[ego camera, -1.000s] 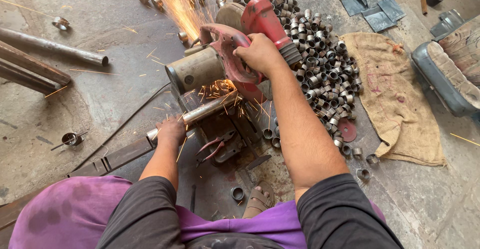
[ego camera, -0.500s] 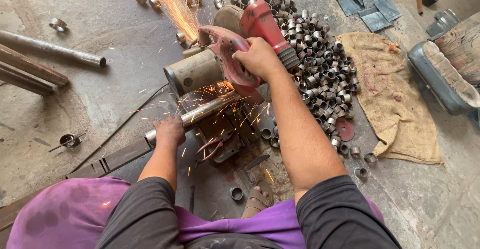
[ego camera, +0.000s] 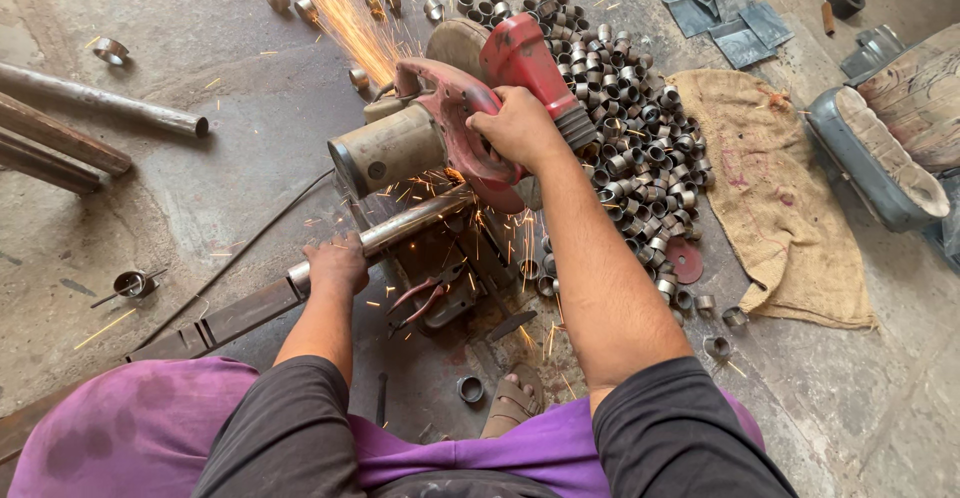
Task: The person uses a red angle grinder to cut a long metal pipe into small cylindrical sections. Sparks fly as the blade cuts through the metal, and the cut pieces accumulate on the floor.
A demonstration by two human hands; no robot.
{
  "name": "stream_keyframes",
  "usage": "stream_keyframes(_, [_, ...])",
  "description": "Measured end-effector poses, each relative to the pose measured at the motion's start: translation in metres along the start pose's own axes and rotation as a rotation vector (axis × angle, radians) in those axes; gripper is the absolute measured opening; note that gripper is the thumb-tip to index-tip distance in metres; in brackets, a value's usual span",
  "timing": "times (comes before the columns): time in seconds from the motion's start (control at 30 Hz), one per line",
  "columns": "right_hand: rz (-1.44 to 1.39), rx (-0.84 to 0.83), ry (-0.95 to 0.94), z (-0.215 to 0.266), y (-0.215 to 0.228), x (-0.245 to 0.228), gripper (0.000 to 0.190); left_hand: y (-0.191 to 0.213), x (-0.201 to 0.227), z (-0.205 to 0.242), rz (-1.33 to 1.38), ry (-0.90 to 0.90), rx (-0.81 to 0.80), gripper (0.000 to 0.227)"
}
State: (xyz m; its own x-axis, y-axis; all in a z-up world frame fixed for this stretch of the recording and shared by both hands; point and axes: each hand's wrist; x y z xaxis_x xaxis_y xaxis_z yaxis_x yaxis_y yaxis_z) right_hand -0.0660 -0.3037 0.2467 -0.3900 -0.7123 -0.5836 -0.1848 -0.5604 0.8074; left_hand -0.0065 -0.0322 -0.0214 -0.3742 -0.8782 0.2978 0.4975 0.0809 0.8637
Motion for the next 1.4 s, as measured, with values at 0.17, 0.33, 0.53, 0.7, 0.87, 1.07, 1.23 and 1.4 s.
stream_keyframes(0.17, [0.003, 0.012, -0.022, 0.004, -0.001, 0.003, 0.024, -0.005, -0.002, -0.004, 0.021, 0.005, 0.008, 0.052])
stream_keyframes(0.33, [0.023, 0.027, -0.011, 0.008, -0.002, 0.004, 0.025, -0.008, -0.004, -0.006, 0.045, -0.006, 0.032, 0.046])
stream_keyframes(0.53, [0.003, 0.013, -0.017, 0.013, -0.004, 0.008, 0.027, -0.002, -0.001, -0.004, -0.025, -0.006, -0.043, 0.048])
stream_keyframes(0.7, [0.002, 0.026, 0.005, 0.017, -0.007, 0.012, 0.027, -0.002, -0.001, -0.003, 0.045, -0.007, 0.005, 0.055])
stream_keyframes(0.87, [-0.013, 0.02, 0.007, 0.021, -0.009, 0.016, 0.029, -0.005, -0.002, -0.005, 0.045, -0.004, 0.019, 0.055])
stream_keyframes(1.07, [-0.02, 0.021, -0.009, 0.028, -0.011, 0.018, 0.032, -0.007, -0.003, -0.007, 0.053, -0.004, 0.023, 0.048])
stream_keyframes(1.23, [-0.016, 0.039, 0.014, 0.033, -0.013, 0.021, 0.034, -0.012, -0.005, -0.009, 0.041, -0.019, 0.031, 0.048])
stream_keyframes(1.4, [-0.011, 0.043, 0.016, 0.036, -0.016, 0.027, 0.036, -0.015, -0.006, -0.007, 0.086, -0.052, 0.15, 0.04])
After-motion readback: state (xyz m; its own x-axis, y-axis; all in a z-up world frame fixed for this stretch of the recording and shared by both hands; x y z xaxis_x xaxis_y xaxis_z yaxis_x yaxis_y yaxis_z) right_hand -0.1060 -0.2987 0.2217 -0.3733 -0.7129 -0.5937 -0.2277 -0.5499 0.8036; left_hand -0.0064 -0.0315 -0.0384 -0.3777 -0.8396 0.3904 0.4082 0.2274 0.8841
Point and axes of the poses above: each hand's wrist, its own z-axis away from the middle knuckle, its own y-axis out of the back of the hand, x = y × z, and after that the axes turned 15 degrees about z, right-handed
